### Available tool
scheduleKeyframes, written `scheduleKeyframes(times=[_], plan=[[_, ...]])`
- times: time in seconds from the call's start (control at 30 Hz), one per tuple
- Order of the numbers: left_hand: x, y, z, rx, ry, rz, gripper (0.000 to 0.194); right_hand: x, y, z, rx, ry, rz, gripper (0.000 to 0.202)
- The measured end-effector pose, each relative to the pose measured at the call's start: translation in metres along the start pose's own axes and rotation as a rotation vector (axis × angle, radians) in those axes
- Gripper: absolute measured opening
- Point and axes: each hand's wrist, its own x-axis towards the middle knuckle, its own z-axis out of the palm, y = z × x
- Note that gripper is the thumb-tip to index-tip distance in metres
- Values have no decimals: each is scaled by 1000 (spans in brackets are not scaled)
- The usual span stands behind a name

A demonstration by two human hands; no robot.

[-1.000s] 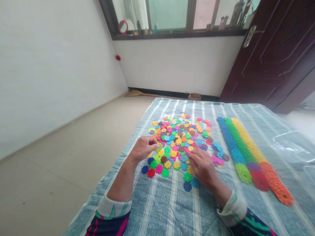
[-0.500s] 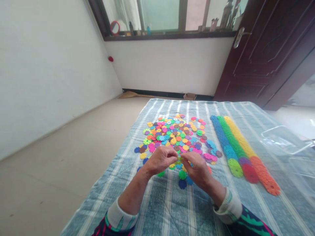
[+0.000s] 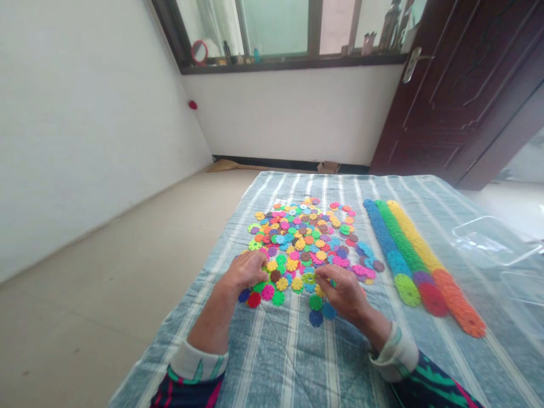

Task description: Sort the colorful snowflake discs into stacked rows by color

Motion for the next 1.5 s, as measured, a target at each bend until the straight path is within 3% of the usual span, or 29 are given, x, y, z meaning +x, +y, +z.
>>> scheduleKeyframes(times=[0.17,0.27,0.4,0.6,0.83,1.1,1.2,1.3,1.5], plan=[[8,-6,8,-332,51,62,11,0,0,-1,6,-4,8,12],[11,-5,14,-608,154,85,15,1,-1,-2,23,4,7,13],[14,5,20,-825,328,-1,21,2,-1,-5,28,39,12,13],[25,13,32,-1040,403,-88,25,3,7,-23,15,38,20,13],[41,7,42,-818,473,-75,31,-5,20,-68,-132,55,40,14],[38,18,27,-653,470,-134,32,-29,38,-154,-353,22,186,15],[34,23,23,-666,461,-140,30,-38,41,-177,-419,2,226,18],[34,24,23,-675,452,-153,31,-44,43,-184,-503,-48,231,20],[36,21,26,-681,471,-150,31,-44,43,-173,-709,-203,186,27]])
